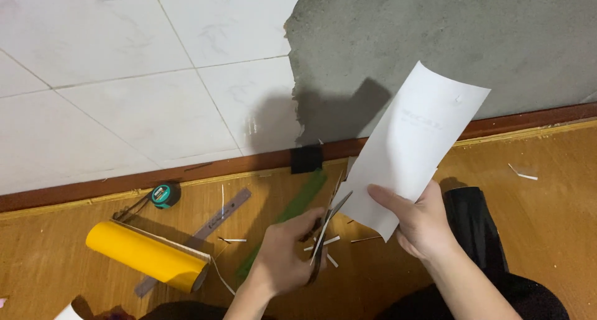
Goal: Cutting vinyl sheets into squares and applying them to a tiled wall to create a checkered pattern.
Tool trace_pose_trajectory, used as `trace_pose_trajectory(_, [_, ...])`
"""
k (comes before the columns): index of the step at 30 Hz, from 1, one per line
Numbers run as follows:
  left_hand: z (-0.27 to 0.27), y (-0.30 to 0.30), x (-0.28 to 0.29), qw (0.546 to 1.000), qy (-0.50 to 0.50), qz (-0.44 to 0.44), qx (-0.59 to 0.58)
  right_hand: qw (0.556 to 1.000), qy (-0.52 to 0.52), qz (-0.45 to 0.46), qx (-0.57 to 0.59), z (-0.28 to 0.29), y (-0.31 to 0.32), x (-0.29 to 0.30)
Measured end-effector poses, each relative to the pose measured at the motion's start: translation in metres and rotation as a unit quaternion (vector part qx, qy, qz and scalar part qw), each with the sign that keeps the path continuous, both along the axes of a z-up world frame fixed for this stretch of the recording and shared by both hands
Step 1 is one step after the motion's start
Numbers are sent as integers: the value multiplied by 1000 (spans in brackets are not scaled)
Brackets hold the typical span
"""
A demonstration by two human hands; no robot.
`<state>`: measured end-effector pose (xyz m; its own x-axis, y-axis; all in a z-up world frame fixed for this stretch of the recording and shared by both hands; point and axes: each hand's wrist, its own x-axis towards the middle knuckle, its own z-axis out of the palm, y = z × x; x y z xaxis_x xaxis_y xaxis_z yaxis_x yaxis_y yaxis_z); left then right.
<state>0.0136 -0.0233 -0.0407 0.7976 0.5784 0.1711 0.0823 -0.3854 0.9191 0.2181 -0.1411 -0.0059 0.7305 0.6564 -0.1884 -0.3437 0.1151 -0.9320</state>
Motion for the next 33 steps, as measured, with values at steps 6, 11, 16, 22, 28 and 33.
trace_pose_trajectory(6, [-5,-1,-3,1000,2,10,-9,1000,8,6,2,0,2,-2])
trace_pose_trajectory(11, [-10,0,-2,1000,18,11,-14,1000,-4,7,-5,2,3,-3])
trace_pose_trajectory(16, [-19,0,0,999,0,40,19,1000,-6,6,0,-1,4,-1])
trace_pose_trajectory(22, [-25,-2,5,998,-2,41,43,999,-21,13,-26,-6,5,-4])
trace_pose_trajectory(28, [-26,-4,3,999,3,46,12,999,-28,20,-18,-7,6,-6])
trace_pose_trajectory(33, [-25,-3,4,999,10,46,8,998,-33,17,-48,-4,9,-8])
